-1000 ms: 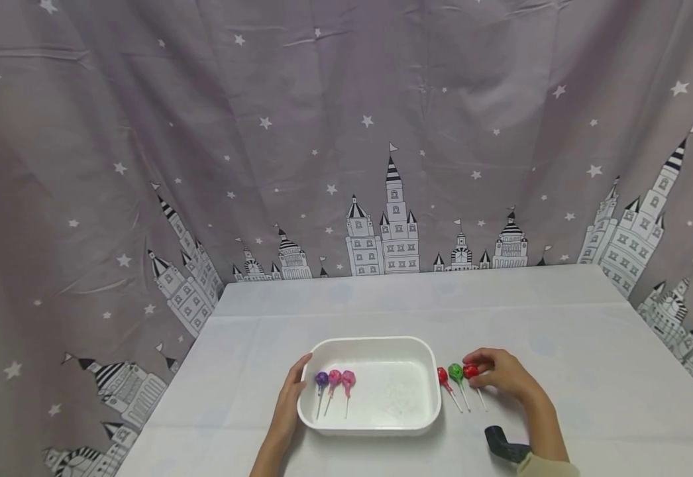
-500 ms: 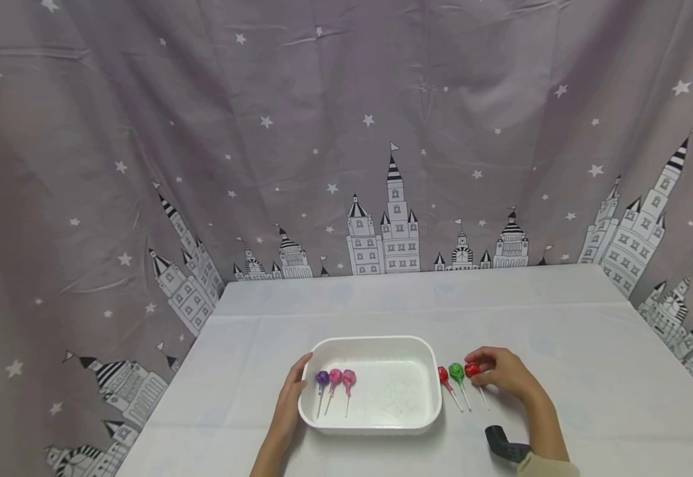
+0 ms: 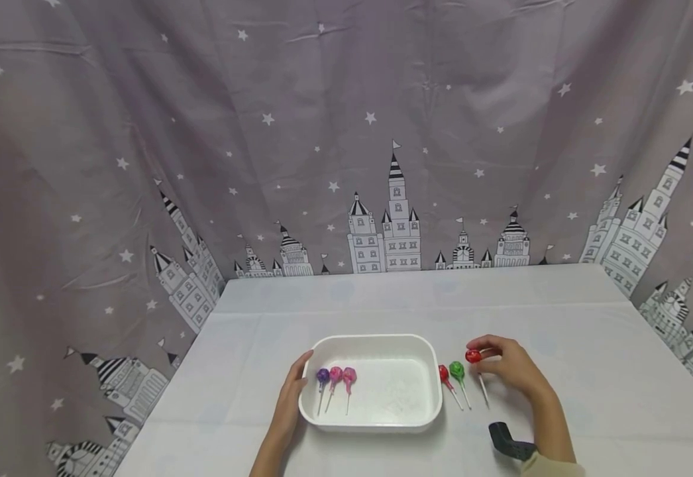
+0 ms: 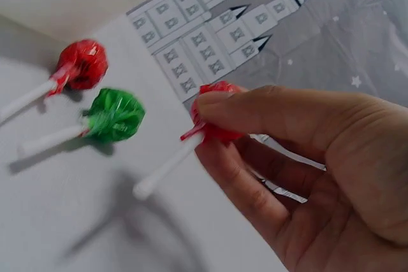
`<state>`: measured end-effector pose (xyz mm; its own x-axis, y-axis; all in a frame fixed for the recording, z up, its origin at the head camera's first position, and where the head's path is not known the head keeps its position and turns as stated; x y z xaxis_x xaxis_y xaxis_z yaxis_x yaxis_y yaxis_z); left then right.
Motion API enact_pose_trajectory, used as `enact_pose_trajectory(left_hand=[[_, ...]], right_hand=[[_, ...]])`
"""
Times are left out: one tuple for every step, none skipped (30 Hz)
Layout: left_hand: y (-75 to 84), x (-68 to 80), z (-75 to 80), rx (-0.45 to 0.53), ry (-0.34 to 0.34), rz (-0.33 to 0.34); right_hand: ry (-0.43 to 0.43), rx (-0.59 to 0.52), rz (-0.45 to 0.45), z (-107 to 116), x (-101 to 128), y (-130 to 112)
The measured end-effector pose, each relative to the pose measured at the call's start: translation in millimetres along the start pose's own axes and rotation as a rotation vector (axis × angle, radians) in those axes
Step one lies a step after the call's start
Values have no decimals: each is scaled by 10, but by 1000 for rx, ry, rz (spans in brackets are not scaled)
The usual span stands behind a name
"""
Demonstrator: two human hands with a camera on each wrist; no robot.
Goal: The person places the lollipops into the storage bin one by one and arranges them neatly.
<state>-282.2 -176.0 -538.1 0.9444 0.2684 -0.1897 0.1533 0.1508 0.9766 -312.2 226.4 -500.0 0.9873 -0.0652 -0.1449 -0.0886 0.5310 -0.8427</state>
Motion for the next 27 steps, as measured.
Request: enact_pose_trajectory(left_hand=[[2,-1,-1,2,-2,-6],[4,-3,-3,4,-3,-11],[6,-4,-5,6,-6,-14],[7,-5,-5,7,-7,-16],[10,-5,-5,9,-8,-18],[13,-3,-5,12,-10,-20],[14,-1,-4,11,-8,-21],[18,2,-3,8,-7,-22],[17,4,-2,6,-6,-19],[17,6,0,5,-4,-16],[17,7,0,4,-4,-16],[13,7,-1,5,-4,-15],[12,5,0,2,-5,-14],[10,3,0,2,-8,-12],[5,0,0,5,-9,-9],[7,-2,1,11,-11,-8],[9,-4,2,15,-13,-7],[16,-4,2,13,-14,-8],[26,-1,3,14,-16,-4],[43,2,5,17,-16,1],[79,11,4,21,-17,3],[126,24,4,23,-18,3],[168,37,3,18,-21,0],[212,50,3,15,-23,0],[257,63,2,16,-25,2],[302,78,2,12,-27,-2],[341,91,1,7,-29,-4]], right_hand=[[7,-9,9,13,-1,-28],[13,-23,18,26,-1,-57],[21,-31,26,38,-1,-85],[25,-44,33,46,-1,-112],[26,-52,44,49,-2,-140],[28,-58,55,54,-3,-173],[28,-68,64,56,-7,-207],[29,-75,72,54,-14,-241],[29,-82,79,54,-22,-277],[30,-90,84,51,-31,-313],[33,-94,88,50,-43,-349],[40,-100,87,50,-54,-387],[45,-106,87,42,-68,-424],[50,-107,84,34,-83,-459],[54,-116,82,21,-98,-495],[57,-124,80,3,-116,-531],[58,-135,76,-18,-133,-566],[56,-144,76,-43,-150,-603],[54,-152,75,-70,-168,-639],[49,-161,73,-98,-184,-674],[44,-169,77,-127,-198,-712],[39,-178,79,-155,-209,-749],[36,-186,81,-183,-219,-786],[34,-189,85,-212,-226,-821],[31,-196,87,-242,-233,-856],[26,-207,89,-275,-237,-893],[23,-215,90,-309,-239,-929]])
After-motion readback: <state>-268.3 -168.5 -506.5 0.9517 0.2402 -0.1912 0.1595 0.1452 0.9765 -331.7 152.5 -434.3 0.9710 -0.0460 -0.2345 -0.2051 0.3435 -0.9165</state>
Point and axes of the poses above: each hand's wrist, its own x-axis away from the middle knuckle, its own z-axis out of the back of the hand, y = z × x, the point moved 5 cm from there along -x, towards the middle knuckle, and after that the axes turned 15 degrees about y, right-handed, at the moved point
